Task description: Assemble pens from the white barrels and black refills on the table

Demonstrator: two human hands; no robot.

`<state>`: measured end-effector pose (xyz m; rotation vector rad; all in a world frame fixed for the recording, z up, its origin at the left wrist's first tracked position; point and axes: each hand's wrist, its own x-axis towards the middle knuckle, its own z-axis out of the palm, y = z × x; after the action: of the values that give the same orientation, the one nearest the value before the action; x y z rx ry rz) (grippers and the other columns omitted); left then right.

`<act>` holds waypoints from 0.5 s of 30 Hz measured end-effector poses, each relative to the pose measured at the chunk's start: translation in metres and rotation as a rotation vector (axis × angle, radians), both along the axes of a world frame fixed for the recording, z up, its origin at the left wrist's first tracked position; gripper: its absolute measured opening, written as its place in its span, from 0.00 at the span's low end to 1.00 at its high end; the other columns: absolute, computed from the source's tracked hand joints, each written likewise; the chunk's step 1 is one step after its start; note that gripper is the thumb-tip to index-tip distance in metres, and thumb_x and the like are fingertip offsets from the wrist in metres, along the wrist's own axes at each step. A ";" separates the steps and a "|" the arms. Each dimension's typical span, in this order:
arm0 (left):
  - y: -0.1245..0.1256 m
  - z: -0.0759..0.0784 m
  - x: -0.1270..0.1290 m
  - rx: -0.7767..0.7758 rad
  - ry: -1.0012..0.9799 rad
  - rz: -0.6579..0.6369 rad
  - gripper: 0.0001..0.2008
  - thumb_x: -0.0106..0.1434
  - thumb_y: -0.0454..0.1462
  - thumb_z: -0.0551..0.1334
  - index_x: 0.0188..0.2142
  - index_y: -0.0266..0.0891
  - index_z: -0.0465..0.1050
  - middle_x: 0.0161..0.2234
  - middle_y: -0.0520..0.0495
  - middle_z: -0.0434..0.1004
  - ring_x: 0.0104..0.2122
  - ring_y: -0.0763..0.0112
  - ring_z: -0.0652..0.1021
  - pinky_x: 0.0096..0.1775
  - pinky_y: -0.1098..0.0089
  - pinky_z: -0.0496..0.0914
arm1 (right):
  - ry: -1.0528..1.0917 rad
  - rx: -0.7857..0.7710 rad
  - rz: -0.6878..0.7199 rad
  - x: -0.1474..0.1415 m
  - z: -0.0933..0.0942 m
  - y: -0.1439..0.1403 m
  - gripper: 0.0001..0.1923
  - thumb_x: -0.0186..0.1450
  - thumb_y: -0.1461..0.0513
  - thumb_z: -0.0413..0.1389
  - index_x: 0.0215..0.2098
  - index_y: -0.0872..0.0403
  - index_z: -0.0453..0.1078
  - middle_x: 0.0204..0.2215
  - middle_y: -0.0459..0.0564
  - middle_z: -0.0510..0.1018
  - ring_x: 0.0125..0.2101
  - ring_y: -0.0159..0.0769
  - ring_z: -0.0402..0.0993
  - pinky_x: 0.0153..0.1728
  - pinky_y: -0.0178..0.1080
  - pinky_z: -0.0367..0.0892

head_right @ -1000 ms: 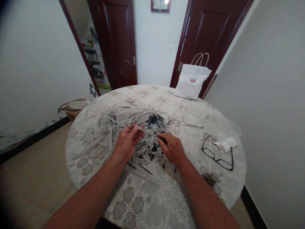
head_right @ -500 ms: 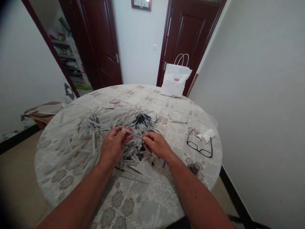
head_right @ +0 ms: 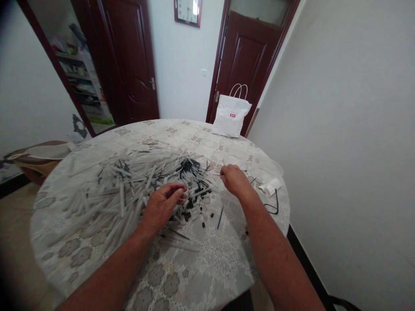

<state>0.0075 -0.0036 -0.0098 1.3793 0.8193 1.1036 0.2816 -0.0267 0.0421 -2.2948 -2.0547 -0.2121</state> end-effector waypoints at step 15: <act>0.001 -0.001 -0.005 0.113 0.210 0.060 0.13 0.66 0.45 0.61 0.42 0.41 0.78 0.34 0.48 0.82 0.34 0.64 0.82 0.38 0.66 0.76 | -0.203 -0.159 -0.274 0.060 -0.055 0.059 0.17 0.72 0.68 0.46 0.50 0.59 0.75 0.49 0.66 0.75 0.49 0.45 0.76 0.46 0.40 0.70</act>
<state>0.0020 -0.0027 -0.0105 1.5939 0.9664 1.0772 0.3418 0.0324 -0.0132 -2.7562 -1.8946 -0.3167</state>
